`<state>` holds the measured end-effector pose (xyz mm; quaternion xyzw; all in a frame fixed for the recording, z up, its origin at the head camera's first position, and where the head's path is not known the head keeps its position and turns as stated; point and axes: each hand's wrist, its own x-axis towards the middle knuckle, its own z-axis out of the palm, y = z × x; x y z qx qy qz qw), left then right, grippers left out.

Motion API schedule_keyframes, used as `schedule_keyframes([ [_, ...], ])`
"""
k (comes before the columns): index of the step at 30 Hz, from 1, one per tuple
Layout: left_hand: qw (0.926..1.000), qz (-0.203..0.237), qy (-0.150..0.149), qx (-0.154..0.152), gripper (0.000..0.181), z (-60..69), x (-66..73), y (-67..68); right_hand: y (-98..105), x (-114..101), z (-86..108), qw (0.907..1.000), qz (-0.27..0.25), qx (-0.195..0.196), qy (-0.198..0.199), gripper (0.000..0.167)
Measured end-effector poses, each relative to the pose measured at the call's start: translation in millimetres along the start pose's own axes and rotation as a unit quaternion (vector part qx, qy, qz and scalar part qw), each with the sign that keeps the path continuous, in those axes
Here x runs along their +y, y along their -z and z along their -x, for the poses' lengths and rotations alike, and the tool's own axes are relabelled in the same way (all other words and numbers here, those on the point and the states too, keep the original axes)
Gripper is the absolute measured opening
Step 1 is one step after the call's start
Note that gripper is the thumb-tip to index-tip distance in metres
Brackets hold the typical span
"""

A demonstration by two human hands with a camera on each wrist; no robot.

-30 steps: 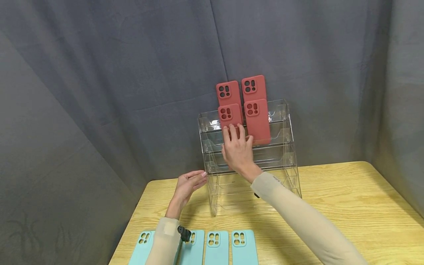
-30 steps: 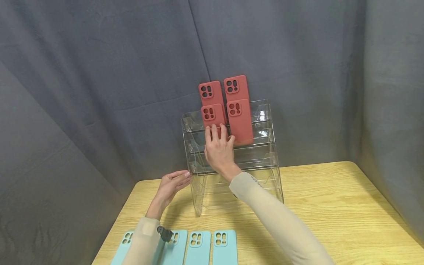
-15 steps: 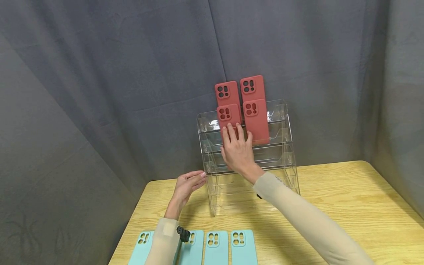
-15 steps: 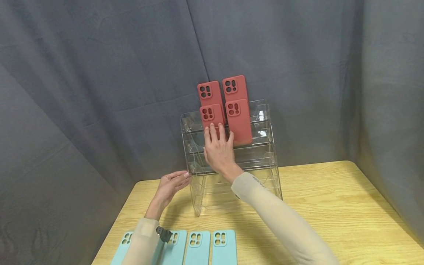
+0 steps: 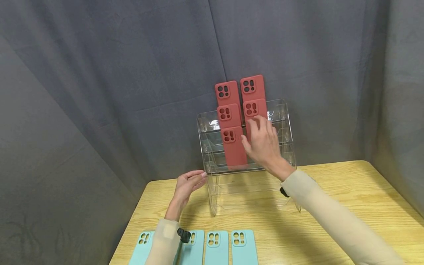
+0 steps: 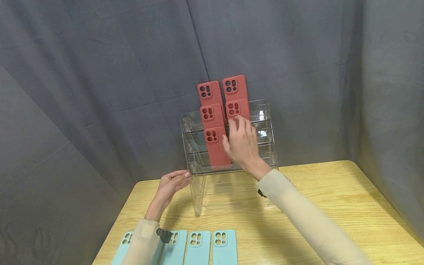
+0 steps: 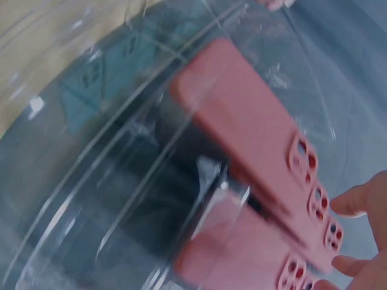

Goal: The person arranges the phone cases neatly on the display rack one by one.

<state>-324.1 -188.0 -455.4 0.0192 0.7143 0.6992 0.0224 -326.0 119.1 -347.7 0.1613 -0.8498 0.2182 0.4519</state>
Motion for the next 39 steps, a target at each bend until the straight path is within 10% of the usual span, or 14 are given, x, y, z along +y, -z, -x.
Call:
schedule_keyframes([
  [11,0.9865,-0.152,-0.037,0.048,0.03,39.0,7.0,-24.2,61,61,27.6,0.9923,-0.048,-0.043,-0.106,0.037],
  [18,0.9622,-0.259,-0.058,-0.059,0.023,73.2,3.4,-34.5,82,93,50.1,0.9701,-0.106,-0.108,-0.189,0.045],
  [30,0.9093,-0.349,-0.03,-0.225,0.034,111.2,-16.4,-39.2,89,139,66.2,0.8763,-0.253,-0.292,-0.287,0.07],
  [39,0.8858,-0.377,-0.006,-0.271,0.042,122.6,-27.5,-45.9,90,164,77.7,0.8172,-0.382,-0.281,-0.328,0.067],
])
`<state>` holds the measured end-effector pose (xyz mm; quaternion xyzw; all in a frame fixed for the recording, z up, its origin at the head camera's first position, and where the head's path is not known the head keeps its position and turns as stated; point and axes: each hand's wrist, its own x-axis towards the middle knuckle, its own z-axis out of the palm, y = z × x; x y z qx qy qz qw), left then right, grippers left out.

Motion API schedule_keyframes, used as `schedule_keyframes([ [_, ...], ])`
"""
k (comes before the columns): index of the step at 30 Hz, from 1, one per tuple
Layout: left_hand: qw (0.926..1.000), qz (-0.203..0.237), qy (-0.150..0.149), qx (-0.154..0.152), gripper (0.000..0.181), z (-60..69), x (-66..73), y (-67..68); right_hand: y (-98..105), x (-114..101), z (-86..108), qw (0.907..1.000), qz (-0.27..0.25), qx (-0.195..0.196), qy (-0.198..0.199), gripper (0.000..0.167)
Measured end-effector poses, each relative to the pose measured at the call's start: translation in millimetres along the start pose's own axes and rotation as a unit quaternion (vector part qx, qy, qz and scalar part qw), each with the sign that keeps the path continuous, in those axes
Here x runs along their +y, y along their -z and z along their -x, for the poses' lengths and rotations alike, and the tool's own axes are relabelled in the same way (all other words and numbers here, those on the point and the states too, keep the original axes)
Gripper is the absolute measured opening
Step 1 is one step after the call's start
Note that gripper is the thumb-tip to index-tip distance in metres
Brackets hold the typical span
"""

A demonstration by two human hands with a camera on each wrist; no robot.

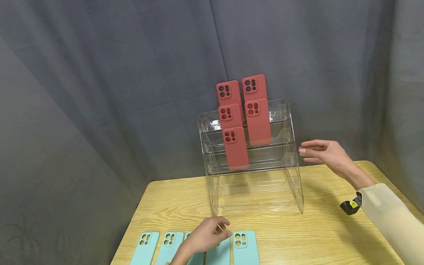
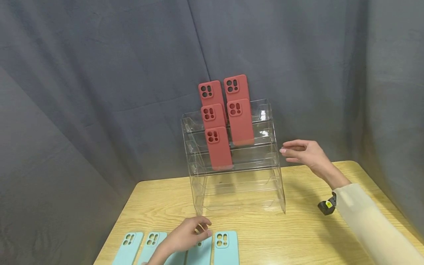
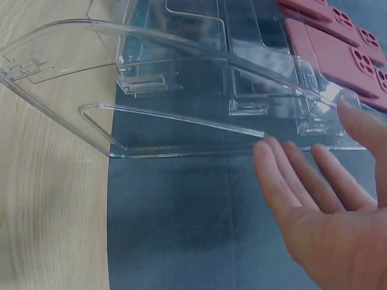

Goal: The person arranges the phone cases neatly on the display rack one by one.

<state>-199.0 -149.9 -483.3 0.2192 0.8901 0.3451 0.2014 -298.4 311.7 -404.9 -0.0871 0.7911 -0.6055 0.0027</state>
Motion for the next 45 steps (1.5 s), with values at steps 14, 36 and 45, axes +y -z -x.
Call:
schedule_keyframes([
  [14,0.9812,-0.191,0.005,0.031,0.056,-1.0,24.5,-33.8,3,14,0.0,0.9839,-0.169,-0.05,-0.027,0.024],
  [36,0.9399,-0.334,0.068,0.002,0.054,-16.6,47.1,-76.0,-7,10,-3.3,0.994,-0.092,-0.048,-0.036,0.054],
  [45,0.9205,-0.379,0.093,0.006,0.078,-19.4,59.3,-90.6,-7,10,-4.2,0.9955,-0.075,-0.045,-0.036,0.057],
])
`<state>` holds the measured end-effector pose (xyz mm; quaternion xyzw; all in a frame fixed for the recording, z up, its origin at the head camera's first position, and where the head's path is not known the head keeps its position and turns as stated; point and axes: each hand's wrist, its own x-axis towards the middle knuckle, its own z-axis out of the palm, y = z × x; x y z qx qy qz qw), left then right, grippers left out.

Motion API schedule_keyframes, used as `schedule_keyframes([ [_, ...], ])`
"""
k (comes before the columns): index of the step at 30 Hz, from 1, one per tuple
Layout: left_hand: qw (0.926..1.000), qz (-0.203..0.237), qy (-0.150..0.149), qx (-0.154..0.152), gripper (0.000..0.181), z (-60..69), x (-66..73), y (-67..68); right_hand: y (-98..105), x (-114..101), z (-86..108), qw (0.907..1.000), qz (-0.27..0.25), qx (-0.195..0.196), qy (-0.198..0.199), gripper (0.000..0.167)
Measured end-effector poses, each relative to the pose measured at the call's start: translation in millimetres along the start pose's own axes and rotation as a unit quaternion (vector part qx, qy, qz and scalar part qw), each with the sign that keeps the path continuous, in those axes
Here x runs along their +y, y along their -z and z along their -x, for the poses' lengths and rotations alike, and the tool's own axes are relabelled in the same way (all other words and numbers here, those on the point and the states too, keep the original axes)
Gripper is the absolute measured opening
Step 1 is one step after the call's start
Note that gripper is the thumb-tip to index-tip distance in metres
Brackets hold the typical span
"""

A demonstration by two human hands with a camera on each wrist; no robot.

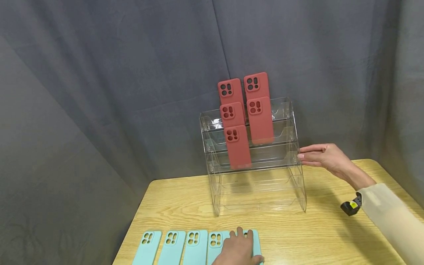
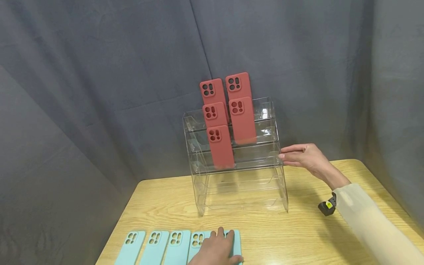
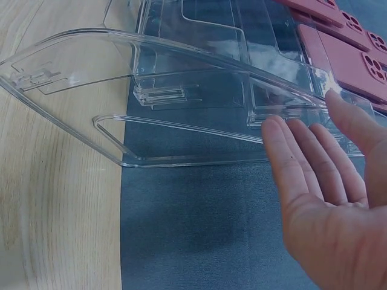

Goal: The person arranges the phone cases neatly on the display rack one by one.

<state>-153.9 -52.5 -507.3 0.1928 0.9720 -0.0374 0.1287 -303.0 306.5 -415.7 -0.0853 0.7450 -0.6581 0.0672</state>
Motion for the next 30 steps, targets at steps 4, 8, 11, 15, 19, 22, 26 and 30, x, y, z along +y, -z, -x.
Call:
schedule_keyframes([
  [4,0.9993,0.027,0.019,-0.018,0.087,-2.8,5.9,-1.6,1,1,-0.3,1.0,0.0,-0.002,-0.001,0.058],
  [8,0.9983,0.047,0.027,-0.021,0.089,-5.8,10.1,-4.5,1,1,0.1,1.0,0.0,-0.003,-0.003,0.059],
  [11,0.9987,0.043,0.025,-0.015,0.089,-7.6,12.6,-4.8,1,1,0.1,1.0,0.0,-0.003,-0.002,0.058],
  [15,0.9984,0.051,0.022,-0.009,0.083,-10.0,14.2,-3.7,1,1,-0.3,1.0,-0.003,-0.005,-0.003,0.056],
  [19,0.996,0.085,0.021,-0.016,0.076,-13.5,14.4,-2.2,1,0,-0.2,1.0,0.003,-0.005,-0.005,0.056],
  [22,0.9924,0.118,0.023,-0.025,0.072,-13.9,15.1,-0.1,1,-1,-0.4,0.9999,0.01,-0.003,-0.006,0.058],
  [26,0.9915,0.123,0.028,-0.033,0.065,-11.1,18.0,3.2,0,-1,-0.3,0.9999,0.014,-0.004,-0.007,0.061],
  [30,0.9947,0.097,0.027,-0.022,0.056,-10.7,21.2,5.3,-1,-2,0.6,0.9998,0.02,-0.006,-0.006,0.06],
])
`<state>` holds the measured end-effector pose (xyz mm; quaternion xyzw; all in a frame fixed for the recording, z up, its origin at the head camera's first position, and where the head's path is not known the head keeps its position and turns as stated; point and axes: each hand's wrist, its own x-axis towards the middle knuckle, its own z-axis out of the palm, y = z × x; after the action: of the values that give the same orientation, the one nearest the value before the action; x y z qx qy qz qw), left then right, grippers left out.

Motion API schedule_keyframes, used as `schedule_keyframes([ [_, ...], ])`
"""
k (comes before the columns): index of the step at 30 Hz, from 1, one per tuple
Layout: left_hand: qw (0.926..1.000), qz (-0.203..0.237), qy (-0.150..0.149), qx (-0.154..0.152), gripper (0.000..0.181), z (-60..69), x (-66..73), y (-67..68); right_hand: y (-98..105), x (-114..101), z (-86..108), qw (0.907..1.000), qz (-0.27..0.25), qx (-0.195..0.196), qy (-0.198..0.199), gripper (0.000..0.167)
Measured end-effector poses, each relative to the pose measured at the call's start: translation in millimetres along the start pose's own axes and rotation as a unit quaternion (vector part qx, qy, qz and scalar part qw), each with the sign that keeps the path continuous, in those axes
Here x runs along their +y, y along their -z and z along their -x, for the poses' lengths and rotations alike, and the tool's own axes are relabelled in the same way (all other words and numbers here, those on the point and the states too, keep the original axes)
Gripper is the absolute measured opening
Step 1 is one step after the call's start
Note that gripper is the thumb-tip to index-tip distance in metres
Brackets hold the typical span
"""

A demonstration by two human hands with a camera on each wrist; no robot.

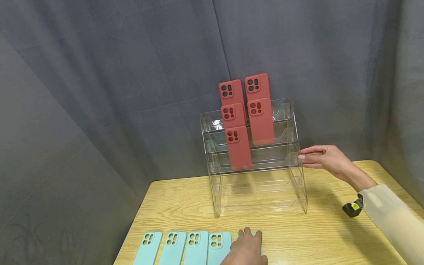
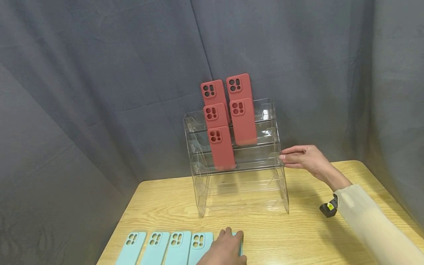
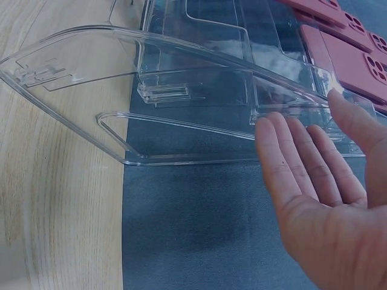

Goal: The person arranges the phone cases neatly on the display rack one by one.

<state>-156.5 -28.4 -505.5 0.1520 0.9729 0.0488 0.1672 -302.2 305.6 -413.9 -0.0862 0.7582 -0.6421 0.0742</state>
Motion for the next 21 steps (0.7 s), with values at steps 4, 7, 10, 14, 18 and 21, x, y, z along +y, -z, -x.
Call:
schedule_keyframes([
  [4,0.9998,0.0,0.002,0.02,0.057,-2.3,1.2,-0.9,-0.6,-0.5,0.5,1.0,0.004,0.001,-0.006,0.061],
  [7,0.9991,0.011,0.002,0.04,0.056,-2.8,-0.1,-2.4,-1.2,-0.1,0.5,1.0,0.002,0.0,-0.009,0.061],
  [10,0.997,0.029,-0.009,0.071,0.055,-2.5,-1.3,-2.8,-1.1,0.8,0.4,1.0,-0.001,-0.002,-0.008,0.058],
  [14,0.992,0.034,-0.024,0.119,0.061,-2.5,-0.4,0.0,-0.1,1.8,-0.4,0.9999,-0.008,0.001,-0.008,0.052],
  [18,0.9908,0.023,-0.029,0.13,0.064,-2.9,1.1,2.3,-0.2,2.2,-0.7,0.9999,-0.008,0.0,-0.011,0.051],
  [21,0.9931,0.015,-0.035,0.111,0.065,-3.8,0.7,0.7,-0.8,2.1,-0.4,0.9999,-0.003,-0.001,-0.013,0.054],
])
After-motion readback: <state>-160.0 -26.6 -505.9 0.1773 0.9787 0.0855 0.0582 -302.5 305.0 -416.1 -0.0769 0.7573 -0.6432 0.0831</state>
